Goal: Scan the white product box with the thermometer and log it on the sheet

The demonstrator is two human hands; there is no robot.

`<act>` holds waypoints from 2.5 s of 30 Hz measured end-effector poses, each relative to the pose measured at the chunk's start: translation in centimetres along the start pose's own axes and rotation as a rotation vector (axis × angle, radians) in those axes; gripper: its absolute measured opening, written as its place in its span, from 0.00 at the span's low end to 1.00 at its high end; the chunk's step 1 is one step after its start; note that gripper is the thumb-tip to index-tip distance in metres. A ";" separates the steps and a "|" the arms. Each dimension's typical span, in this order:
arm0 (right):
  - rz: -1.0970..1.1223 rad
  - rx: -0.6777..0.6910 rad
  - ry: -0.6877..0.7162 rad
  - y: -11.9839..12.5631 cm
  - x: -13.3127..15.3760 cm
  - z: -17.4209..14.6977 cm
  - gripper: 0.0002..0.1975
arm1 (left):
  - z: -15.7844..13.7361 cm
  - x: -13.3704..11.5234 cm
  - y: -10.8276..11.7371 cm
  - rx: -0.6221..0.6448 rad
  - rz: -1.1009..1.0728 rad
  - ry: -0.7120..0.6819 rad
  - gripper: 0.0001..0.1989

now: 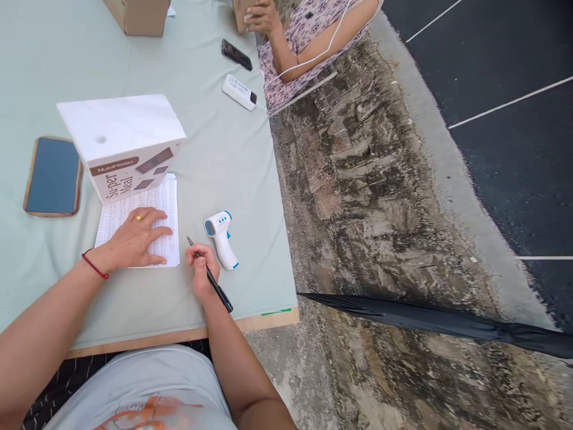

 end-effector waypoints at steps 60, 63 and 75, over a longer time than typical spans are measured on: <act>-0.269 0.060 0.018 -1.4 1.4 0.3 0.07 | -0.1 -0.1 0.1 -0.016 -0.005 -0.008 0.27; -0.288 0.066 0.015 -1.4 1.3 0.3 0.07 | -0.1 -0.1 0.1 -0.007 -0.011 -0.003 0.27; -0.278 0.032 0.043 -1.1 1.3 0.4 0.07 | -0.1 -0.1 -0.1 0.007 0.014 0.000 0.28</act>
Point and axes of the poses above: each hand's wrist, its own z-axis towards the middle knuckle, its own y-axis out of the back of the hand, x = y × z, the point moved 6 cm from there along z, towards the middle knuckle, and after that the axes turned 8 degrees about -x, right-handed, at the moved point
